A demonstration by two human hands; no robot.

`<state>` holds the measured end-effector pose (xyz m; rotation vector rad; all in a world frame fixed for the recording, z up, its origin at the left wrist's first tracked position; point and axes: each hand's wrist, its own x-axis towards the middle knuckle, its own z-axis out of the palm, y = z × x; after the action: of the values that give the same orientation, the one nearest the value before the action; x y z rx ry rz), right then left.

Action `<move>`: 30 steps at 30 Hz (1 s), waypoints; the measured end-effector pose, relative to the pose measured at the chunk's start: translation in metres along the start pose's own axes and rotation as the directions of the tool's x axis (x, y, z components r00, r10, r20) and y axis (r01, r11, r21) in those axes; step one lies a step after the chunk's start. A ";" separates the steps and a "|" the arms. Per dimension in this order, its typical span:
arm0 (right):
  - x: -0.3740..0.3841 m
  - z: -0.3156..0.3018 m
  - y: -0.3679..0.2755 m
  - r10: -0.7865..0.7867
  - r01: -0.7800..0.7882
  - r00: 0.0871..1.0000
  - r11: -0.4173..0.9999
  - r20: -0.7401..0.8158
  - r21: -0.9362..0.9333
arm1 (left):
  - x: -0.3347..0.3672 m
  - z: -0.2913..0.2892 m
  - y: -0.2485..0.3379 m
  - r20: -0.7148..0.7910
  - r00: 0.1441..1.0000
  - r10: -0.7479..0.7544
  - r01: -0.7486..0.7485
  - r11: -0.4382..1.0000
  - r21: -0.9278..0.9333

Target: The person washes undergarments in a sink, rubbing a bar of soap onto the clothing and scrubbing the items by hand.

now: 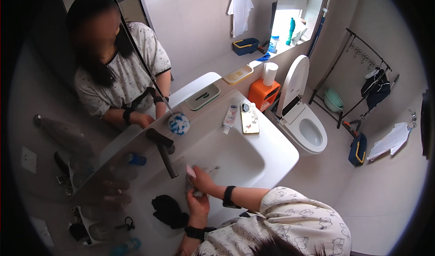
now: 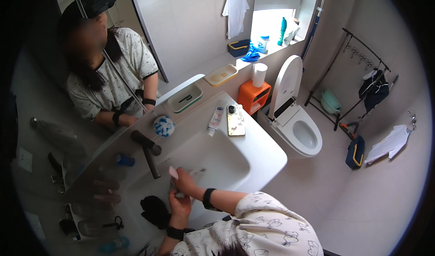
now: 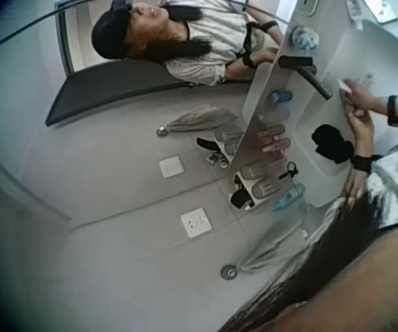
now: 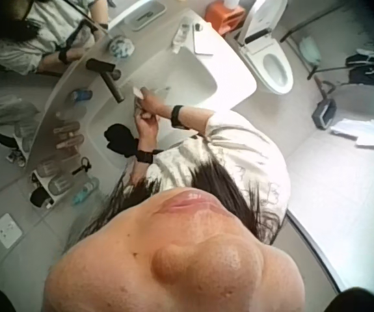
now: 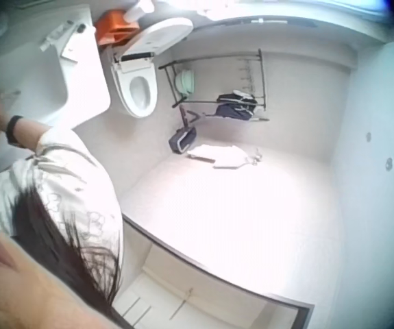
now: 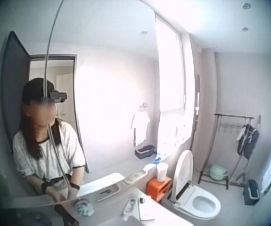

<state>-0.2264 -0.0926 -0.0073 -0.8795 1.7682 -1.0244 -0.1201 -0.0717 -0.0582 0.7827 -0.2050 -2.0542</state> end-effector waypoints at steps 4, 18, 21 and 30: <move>-0.046 0.041 0.030 -0.617 0.612 0.786 0.772 0.032 -0.170 | -0.002 -0.051 0.009 0.452 0.892 0.002 0.001 1.000 -0.006; -0.010 -0.108 0.005 -0.042 -0.092 0.930 0.935 0.364 0.343 | -0.018 0.005 0.039 -0.112 0.994 0.020 -0.027 0.998 -0.063; -0.001 -0.155 -0.041 -0.204 -0.017 0.913 0.846 0.352 0.533 | -0.030 0.006 0.049 -0.203 0.974 0.098 -0.103 0.994 -0.018; 0.123 -0.161 -0.102 -0.354 0.017 0.924 0.416 0.144 0.909 | -0.046 0.003 0.030 -0.271 0.904 0.331 -0.143 0.831 0.538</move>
<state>-0.4052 -0.1967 0.0859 -0.4706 0.5982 -1.6354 -0.0827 -0.0531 -0.0223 1.3639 -0.6278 -1.5895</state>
